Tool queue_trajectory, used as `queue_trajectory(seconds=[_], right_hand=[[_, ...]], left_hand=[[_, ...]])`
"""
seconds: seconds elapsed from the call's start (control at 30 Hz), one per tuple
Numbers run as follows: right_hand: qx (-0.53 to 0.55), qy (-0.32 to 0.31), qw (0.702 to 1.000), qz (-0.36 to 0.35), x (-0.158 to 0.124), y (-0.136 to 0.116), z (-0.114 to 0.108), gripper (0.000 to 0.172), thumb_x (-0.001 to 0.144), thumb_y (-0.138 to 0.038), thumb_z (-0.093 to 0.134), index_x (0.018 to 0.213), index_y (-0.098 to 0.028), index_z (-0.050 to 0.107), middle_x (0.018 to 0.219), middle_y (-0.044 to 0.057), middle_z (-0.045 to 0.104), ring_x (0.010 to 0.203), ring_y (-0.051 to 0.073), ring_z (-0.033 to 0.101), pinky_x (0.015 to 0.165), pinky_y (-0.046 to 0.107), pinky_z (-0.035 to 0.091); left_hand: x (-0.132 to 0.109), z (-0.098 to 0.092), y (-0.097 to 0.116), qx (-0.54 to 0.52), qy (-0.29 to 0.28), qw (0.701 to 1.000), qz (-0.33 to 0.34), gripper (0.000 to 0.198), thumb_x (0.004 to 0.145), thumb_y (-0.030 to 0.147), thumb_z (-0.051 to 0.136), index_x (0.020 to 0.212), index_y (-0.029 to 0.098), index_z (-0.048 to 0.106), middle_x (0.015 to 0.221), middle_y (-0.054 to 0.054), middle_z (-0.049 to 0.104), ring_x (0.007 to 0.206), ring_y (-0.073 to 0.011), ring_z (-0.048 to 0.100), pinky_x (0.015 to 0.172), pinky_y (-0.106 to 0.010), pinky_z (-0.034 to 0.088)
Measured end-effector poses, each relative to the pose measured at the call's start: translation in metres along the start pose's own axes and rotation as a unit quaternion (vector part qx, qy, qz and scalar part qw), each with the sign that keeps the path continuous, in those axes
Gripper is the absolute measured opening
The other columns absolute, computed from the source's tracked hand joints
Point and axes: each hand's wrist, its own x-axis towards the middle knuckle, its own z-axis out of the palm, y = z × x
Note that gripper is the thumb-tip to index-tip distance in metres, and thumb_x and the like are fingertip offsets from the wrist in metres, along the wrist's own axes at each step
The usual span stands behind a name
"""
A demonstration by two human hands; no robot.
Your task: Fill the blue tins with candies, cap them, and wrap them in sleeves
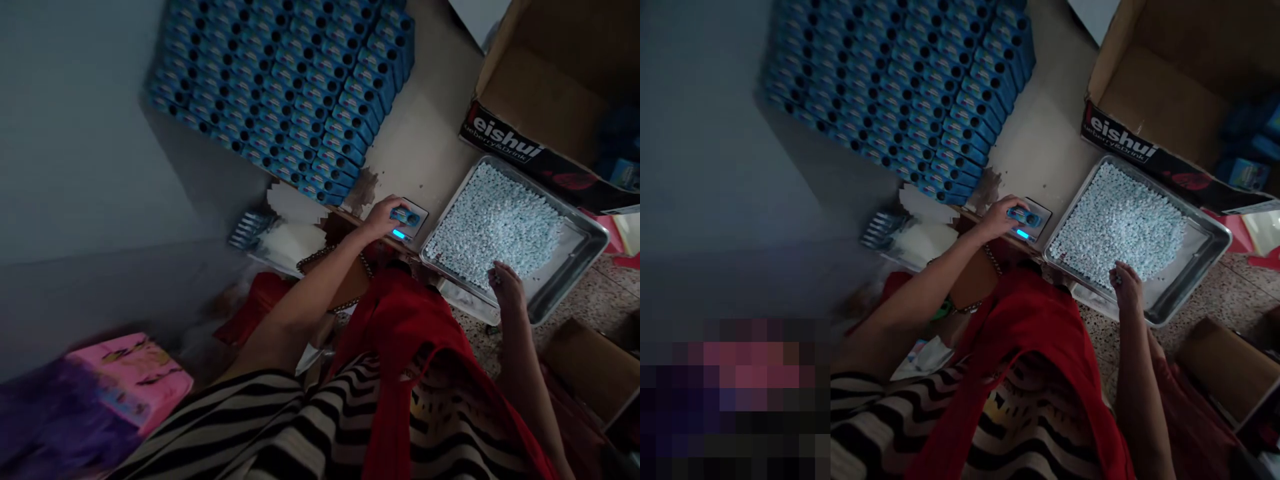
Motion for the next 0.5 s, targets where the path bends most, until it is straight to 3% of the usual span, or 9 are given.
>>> queue_trajectory(seconds=[0.17,0.27,0.33,0.43,0.5], right_hand=[[-0.056,0.009,0.998,-0.028,-0.001,-0.007,0.019,0.053,0.049,-0.04,0.102,0.091,-0.017,0.08,0.07,0.001,0.074,0.058,0.007,0.062,0.052,0.014,0.048],[-0.069,0.012,0.997,-0.035,0.004,-0.015,0.026,0.053,0.05,-0.044,0.102,0.089,-0.018,0.079,0.074,0.001,0.075,0.061,0.007,0.063,0.055,0.015,0.05],[-0.085,0.018,0.995,-0.046,0.005,-0.019,0.028,0.052,0.049,-0.047,0.101,0.085,-0.019,0.076,0.075,0.001,0.075,0.062,0.008,0.064,0.057,0.017,0.053],[-0.137,0.034,0.986,-0.092,-0.001,-0.022,0.024,0.047,0.055,-0.052,0.094,0.084,-0.02,0.075,0.071,-0.001,0.071,0.062,0.013,0.066,0.059,0.025,0.057],[-0.16,0.053,0.977,-0.128,-0.009,-0.021,0.019,0.039,0.061,-0.047,0.091,0.086,-0.021,0.077,0.076,0.001,0.073,0.068,0.017,0.07,0.065,0.03,0.06]], left_hand=[[0.001,0.001,-0.006,-0.024,-0.016,0.999,0.018,0.051,0.067,0.003,0.072,0.113,0.021,0.078,0.124,-0.007,0.073,0.121,-0.0254,0.069,0.114,-0.041,0.054],[-0.016,-0.022,-0.011,-0.05,-0.005,0.998,0.038,0.071,0.069,0.013,0.085,0.138,0.022,0.072,0.147,-0.012,0.069,0.141,-0.0293,0.063,0.126,-0.045,0.047],[-0.03,-0.046,-0.016,-0.065,0.011,0.998,0.018,0.078,0.07,0.023,0.09,0.145,0.022,0.068,0.152,-0.013,0.068,0.143,-0.0309,0.063,0.126,-0.047,0.048],[-0.033,-0.081,-0.022,-0.068,0.055,0.995,-0.055,0.052,0.075,0.035,0.086,0.123,0.021,0.076,0.131,-0.012,0.079,0.122,-0.0307,0.074,0.114,-0.051,0.058],[-0.013,-0.095,-0.018,-0.039,0.108,0.99,-0.08,0.033,0.078,0.039,0.083,0.105,0.022,0.077,0.113,-0.009,0.082,0.109,-0.0306,0.077,0.107,-0.052,0.061]])
